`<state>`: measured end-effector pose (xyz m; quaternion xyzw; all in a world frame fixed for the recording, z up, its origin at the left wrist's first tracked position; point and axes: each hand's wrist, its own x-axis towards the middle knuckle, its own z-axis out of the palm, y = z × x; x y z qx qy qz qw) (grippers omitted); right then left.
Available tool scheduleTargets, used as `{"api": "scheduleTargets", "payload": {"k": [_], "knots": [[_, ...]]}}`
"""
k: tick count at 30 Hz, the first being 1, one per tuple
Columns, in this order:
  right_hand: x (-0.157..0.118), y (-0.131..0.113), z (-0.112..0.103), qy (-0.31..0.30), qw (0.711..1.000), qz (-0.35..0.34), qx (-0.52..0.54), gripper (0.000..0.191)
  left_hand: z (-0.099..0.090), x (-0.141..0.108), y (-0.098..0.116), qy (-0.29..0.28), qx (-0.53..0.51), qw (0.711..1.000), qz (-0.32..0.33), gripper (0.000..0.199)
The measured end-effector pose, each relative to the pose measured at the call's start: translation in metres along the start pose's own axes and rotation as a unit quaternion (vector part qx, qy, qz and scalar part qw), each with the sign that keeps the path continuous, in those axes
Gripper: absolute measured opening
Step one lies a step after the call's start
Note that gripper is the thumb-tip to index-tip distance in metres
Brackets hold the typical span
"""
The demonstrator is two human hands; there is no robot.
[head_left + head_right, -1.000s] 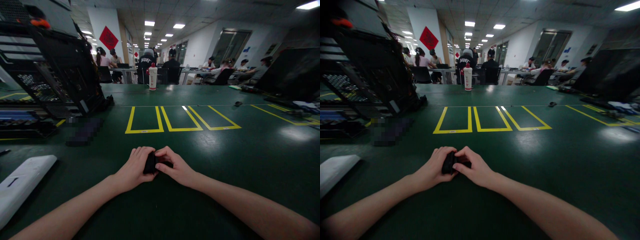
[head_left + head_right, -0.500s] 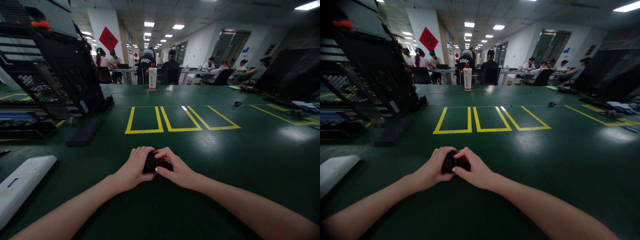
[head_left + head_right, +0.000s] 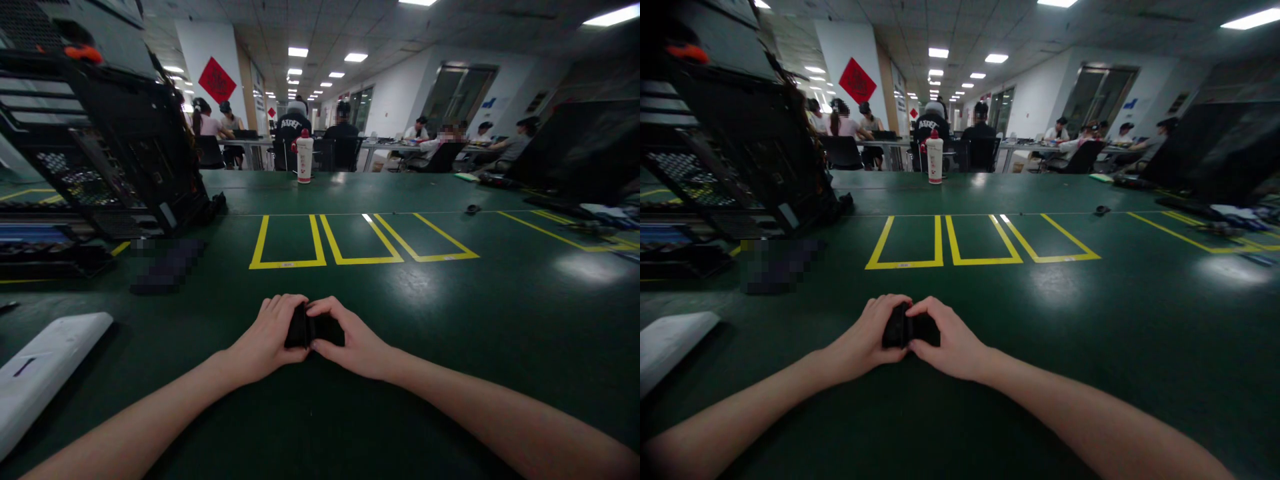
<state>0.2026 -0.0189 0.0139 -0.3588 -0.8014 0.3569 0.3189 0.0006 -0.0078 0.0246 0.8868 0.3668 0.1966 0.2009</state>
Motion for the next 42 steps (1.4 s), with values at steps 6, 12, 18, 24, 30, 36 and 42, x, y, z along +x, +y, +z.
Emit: {"api": "scheduleTargets", "payload": {"k": [6, 12, 18, 24, 30, 36, 42], "knots": [[0.0031, -0.0001, 0.0022, 0.006, 0.997, 0.015, 0.075, 0.018, 0.0024, 0.001, -0.001, 0.012, 0.013, 1.0, 0.01, 0.051], [0.0043, -0.005, 0.0003, -0.007, 0.995, 0.046, 0.083, 0.032, 0.0013, 0.0, -0.0005, 0.011, 0.007, 1.0, 0.008, 0.051], [0.0015, -0.0007, 0.0009, -0.007, 0.997, -0.004, 0.075, 0.037, 0.0014, -0.001, -0.0019, 0.007, -0.002, 1.0, 0.001, 0.055], [0.0014, 0.0005, 0.0019, 0.009, 0.998, 0.005, 0.061, 0.022, 0.0032, 0.0003, -0.0027, 0.016, 0.004, 1.0, 0.006, 0.052], [0.0028, -0.0022, 0.0023, -0.008, 0.998, 0.031, 0.063, 0.034, 0.001, 0.0, -0.0011, 0.011, -0.002, 1.0, 0.001, 0.051], [-0.0005, 0.0014, 0.001, 0.003, 1.0, -0.023, 0.02, 0.034, 0.0015, 0.0001, -0.0012, 0.005, -0.008, 1.0, -0.001, 0.055], [0.0013, 0.0012, 0.0024, 0.01, 0.999, -0.001, 0.042, 0.027, 0.0004, 0.0001, -0.0014, 0.004, -0.008, 1.0, 0.001, 0.05]]}}
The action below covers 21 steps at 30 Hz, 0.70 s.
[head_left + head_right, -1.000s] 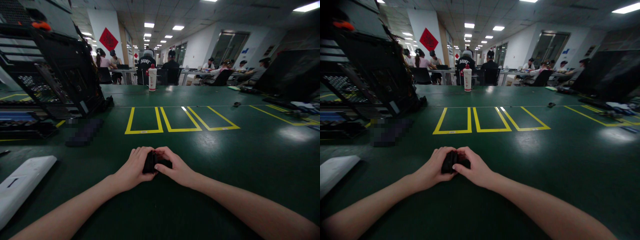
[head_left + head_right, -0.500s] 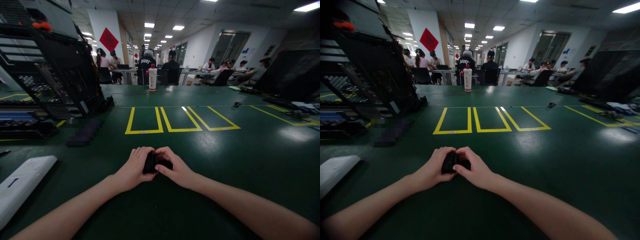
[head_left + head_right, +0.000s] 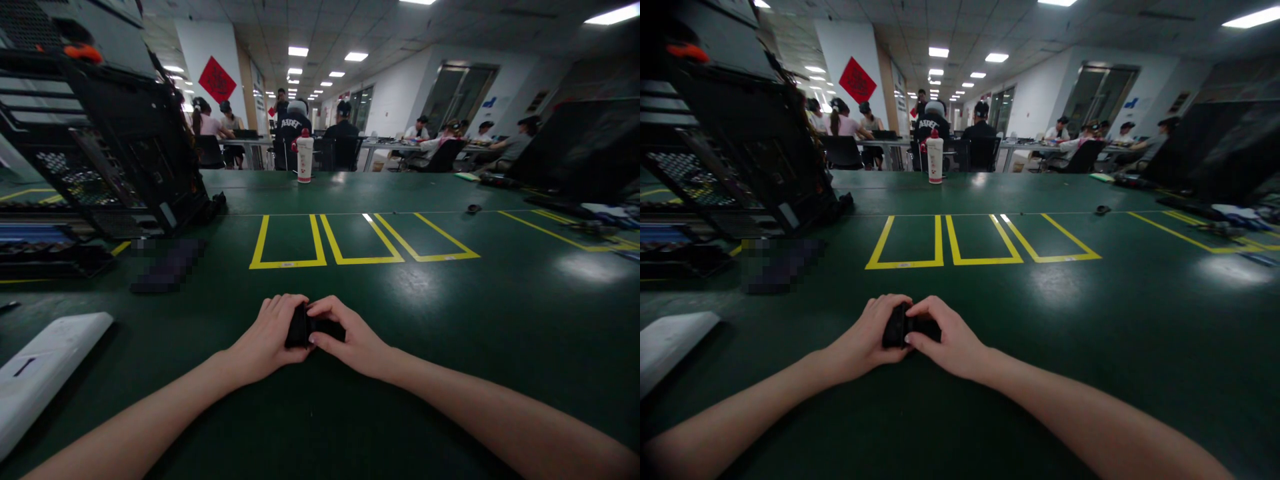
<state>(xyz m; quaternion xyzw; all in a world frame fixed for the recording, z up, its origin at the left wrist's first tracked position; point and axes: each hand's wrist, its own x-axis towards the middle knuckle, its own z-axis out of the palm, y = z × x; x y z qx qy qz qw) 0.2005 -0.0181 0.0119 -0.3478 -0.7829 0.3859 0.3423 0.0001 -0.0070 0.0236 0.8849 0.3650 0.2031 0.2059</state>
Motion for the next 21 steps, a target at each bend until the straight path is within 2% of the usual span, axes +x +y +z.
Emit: {"api": "scheduleTargets", "payload": {"k": [3, 7, 13, 18, 21], "knots": [[0.0008, -0.0011, 0.0008, -0.005, 1.0, 0.01, 0.019, 0.037, -0.0011, -0.0002, 0.0008, -0.008, -0.002, 1.0, -0.004, 0.051], [-0.0002, -0.0001, 0.0007, -0.006, 1.0, 0.007, 0.002, 0.037, -0.0011, -0.0003, 0.0022, -0.011, -0.001, 1.0, -0.007, 0.053], [-0.0004, 0.0032, 0.001, 0.003, 1.0, -0.007, 0.024, 0.019, -0.0002, -0.0006, 0.001, 0.001, 0.007, 1.0, 0.008, 0.052], [0.0005, 0.0006, 0.0022, -0.006, 0.999, 0.031, 0.039, 0.031, 0.0018, 0.0004, -0.0017, 0.001, 0.014, 1.0, 0.007, 0.053], [0.0006, -0.0004, 0.0018, -0.007, 0.999, 0.029, 0.031, 0.031, 0.0027, 0.0006, -0.0021, 0.008, 0.02, 1.0, 0.01, 0.054]]}}
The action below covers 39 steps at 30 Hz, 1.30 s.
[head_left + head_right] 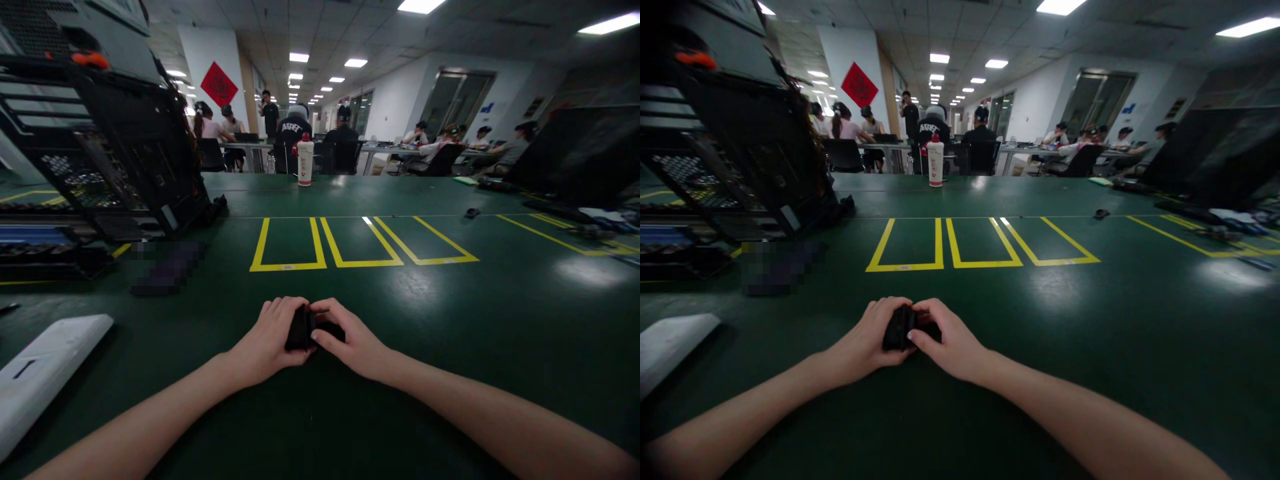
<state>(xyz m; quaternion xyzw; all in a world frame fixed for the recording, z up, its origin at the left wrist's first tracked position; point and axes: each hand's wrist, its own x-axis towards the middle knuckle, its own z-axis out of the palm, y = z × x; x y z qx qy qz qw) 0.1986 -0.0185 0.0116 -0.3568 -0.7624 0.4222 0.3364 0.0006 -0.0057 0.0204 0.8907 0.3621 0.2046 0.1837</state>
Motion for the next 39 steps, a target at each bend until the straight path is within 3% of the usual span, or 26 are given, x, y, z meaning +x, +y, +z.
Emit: {"api": "scheduleTargets", "payload": {"k": [4, 8, 14, 20, 24, 30, 34, 39], "knots": [[-0.001, 0.0007, -0.0013, 0.001, 0.999, -0.033, -0.013, 0.031, -0.0007, -0.0008, 0.0007, -0.003, -0.009, 1.0, -0.001, 0.055], [-0.0006, 0.0018, -0.0011, 0.004, 0.999, -0.037, 0.022, 0.019, -0.0015, -0.001, 0.0019, -0.003, -0.007, 1.0, 0.005, 0.052], [0.0006, -0.0015, -0.0006, -0.004, 1.0, 0.007, 0.006, 0.032, -0.0019, -0.0006, 0.0024, -0.009, -0.014, 1.0, -0.002, 0.051], [-0.0019, -0.0035, -0.0015, -0.014, 1.0, -0.024, 0.015, 0.033, -0.0016, -0.0019, 0.0016, -0.002, -0.018, 1.0, -0.011, 0.055], [-0.001, -0.0004, 0.0, 0.0, 0.999, -0.023, 0.035, 0.022, -0.0007, -0.0016, 0.0012, 0.0, -0.019, 1.0, -0.007, 0.051], [-0.0011, -0.0005, 0.0008, -0.002, 1.0, 0.005, 0.015, 0.034, -0.0004, -0.0008, 0.0016, 0.003, -0.012, 1.0, -0.001, 0.054], [-0.0026, -0.0011, 0.0003, -0.008, 1.0, -0.021, 0.001, 0.037, -0.0015, -0.0023, 0.0011, -0.007, -0.019, 1.0, -0.01, 0.056], [-0.0017, 0.0026, 0.0008, 0.023, 0.999, -0.032, -0.017, 0.021, -0.0011, -0.0024, -0.0001, -0.006, -0.022, 1.0, -0.013, 0.051]]}}
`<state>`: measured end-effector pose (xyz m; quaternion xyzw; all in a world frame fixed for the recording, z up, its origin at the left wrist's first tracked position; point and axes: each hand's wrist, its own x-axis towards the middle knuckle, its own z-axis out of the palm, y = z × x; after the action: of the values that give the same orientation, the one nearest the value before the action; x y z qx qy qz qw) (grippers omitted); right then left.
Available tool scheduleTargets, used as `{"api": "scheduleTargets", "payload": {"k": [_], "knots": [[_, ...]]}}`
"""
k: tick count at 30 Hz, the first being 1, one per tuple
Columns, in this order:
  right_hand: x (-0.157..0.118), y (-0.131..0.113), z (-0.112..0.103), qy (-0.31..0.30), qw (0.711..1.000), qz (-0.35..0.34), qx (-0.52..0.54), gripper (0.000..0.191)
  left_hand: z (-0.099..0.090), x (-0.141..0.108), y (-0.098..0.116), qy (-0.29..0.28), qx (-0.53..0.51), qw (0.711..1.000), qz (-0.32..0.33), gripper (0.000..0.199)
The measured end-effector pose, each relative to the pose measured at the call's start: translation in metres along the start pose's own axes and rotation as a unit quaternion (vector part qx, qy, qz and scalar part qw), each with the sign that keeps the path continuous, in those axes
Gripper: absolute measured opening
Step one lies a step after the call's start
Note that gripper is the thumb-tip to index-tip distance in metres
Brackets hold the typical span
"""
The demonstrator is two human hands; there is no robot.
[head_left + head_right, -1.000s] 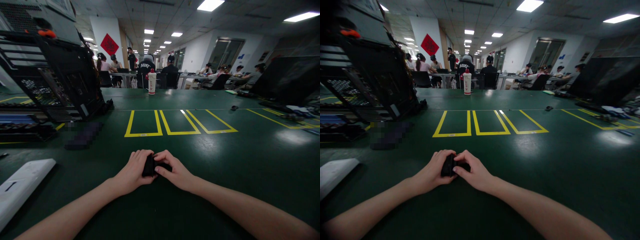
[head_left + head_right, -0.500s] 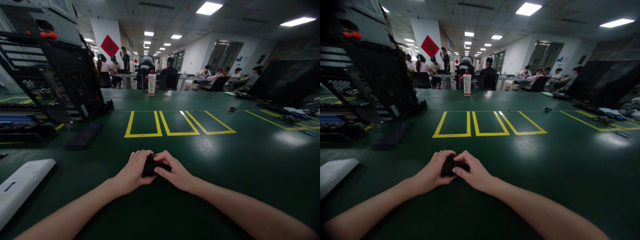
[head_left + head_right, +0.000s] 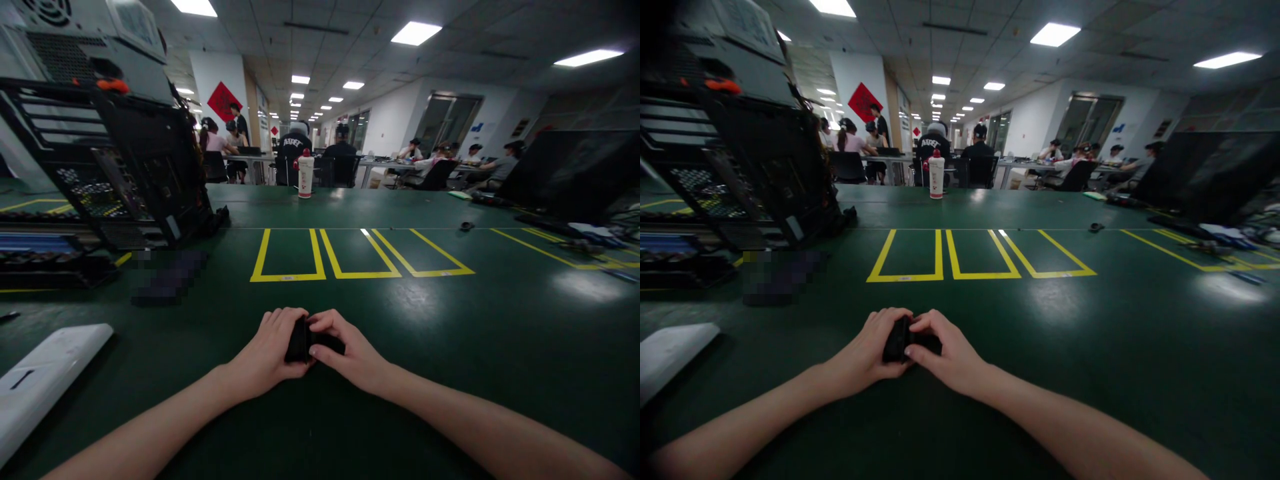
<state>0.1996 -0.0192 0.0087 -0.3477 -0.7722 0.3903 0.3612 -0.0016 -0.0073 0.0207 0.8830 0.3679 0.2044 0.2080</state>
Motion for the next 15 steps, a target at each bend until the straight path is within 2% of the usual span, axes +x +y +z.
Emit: {"api": "scheduleTargets", "payload": {"k": [7, 13, 15], "knots": [[0.0009, -0.0064, -0.0001, -0.023, 0.998, 0.047, 0.015, 0.032, -0.0015, -0.0006, 0.0027, 0.006, -0.018, 1.0, 0.004, 0.05], [-0.0014, -0.0022, -0.0007, -0.017, 1.0, -0.006, -0.007, 0.038, 0.0006, -0.001, 0.0008, 0.007, -0.013, 1.0, 0.002, 0.055], [-0.0015, 0.0006, -0.0002, -0.016, 1.0, -0.008, 0.0, 0.033, 0.0016, -0.0005, 0.0002, 0.01, -0.01, 1.0, 0.005, 0.054]]}}
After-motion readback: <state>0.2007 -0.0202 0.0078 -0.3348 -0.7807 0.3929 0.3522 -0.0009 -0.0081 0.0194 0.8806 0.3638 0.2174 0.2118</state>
